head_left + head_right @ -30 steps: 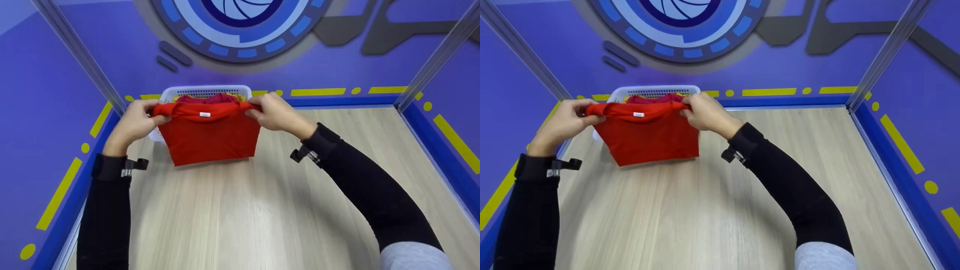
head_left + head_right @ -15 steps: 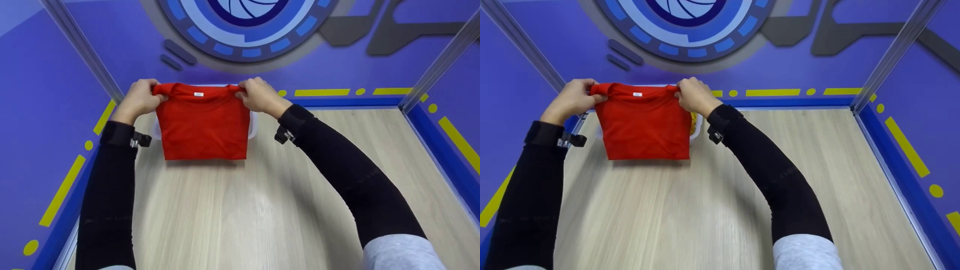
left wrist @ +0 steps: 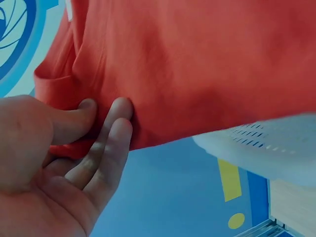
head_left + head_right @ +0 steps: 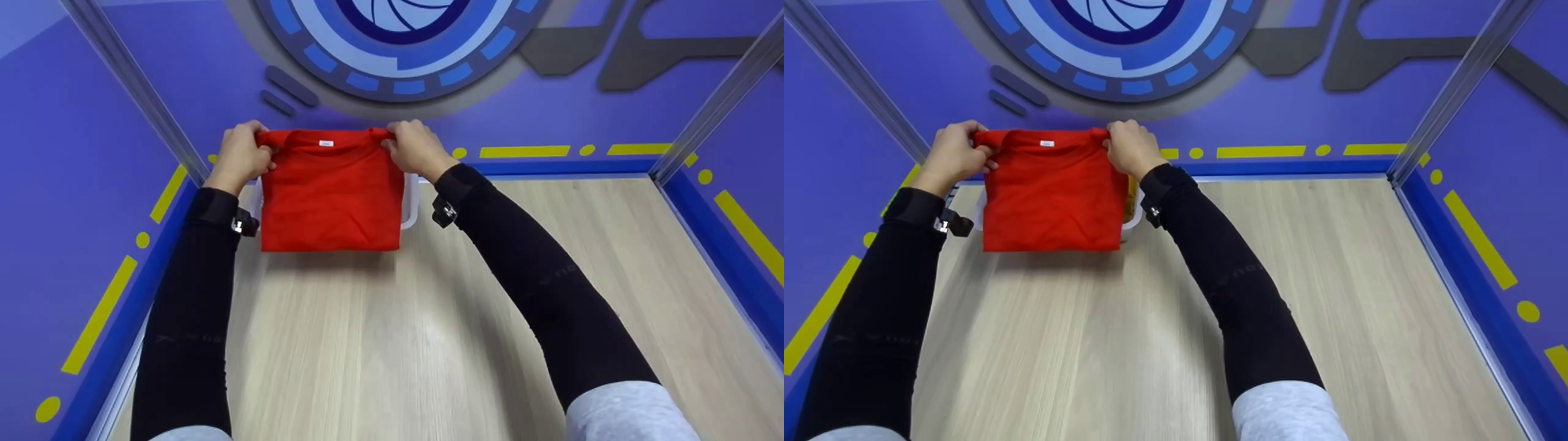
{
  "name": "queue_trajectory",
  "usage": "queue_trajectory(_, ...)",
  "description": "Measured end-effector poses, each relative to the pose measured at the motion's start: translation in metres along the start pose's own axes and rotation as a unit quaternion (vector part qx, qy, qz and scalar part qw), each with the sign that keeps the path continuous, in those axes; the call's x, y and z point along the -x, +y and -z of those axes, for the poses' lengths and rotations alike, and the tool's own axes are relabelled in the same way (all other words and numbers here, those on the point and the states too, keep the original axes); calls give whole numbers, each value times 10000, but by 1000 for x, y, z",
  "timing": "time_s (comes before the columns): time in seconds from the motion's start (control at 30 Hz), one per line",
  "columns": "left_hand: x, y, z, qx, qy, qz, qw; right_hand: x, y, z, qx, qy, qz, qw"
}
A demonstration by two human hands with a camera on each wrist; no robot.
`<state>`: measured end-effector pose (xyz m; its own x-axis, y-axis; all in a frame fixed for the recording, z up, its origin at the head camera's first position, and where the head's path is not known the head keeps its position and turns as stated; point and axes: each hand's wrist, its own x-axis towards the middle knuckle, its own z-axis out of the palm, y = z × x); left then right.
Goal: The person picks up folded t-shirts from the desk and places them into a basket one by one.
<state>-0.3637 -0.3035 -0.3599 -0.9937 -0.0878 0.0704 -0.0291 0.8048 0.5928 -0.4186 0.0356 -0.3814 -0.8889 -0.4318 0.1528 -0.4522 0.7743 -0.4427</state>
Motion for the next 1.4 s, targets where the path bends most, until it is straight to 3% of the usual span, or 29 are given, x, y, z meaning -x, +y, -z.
queue_trajectory(0.17, -1, -6, -9, 163, 346, -156, 9991, -1, 3, -8, 126, 237, 54, 9996)
queue_trajectory(0.5, -6, -20, -35, 292, 418, -208, 9985, 2, 14, -26, 105, 308, -138, 9994)
queue_trajectory(0.77, -5, -23, -44, 324, 194, -104, 9992, 0, 22, -41, 179, 290, -169, 9993)
queue_trajectory(0.97, -14, -24, -50, 300, -12, -91, 9995, -3, 29, -44, 196, 156, -235, 9994)
queue_trajectory(1.17, -25, -30, -63, 656, -83, 176, 9977, -8, 32, -50, 254, 171, -347, 9989)
queue_trajectory(1.4, -34, -26, -81, 950, 260, 528, 9937, -12, 38, -61, 542, 570, -630, 9949)
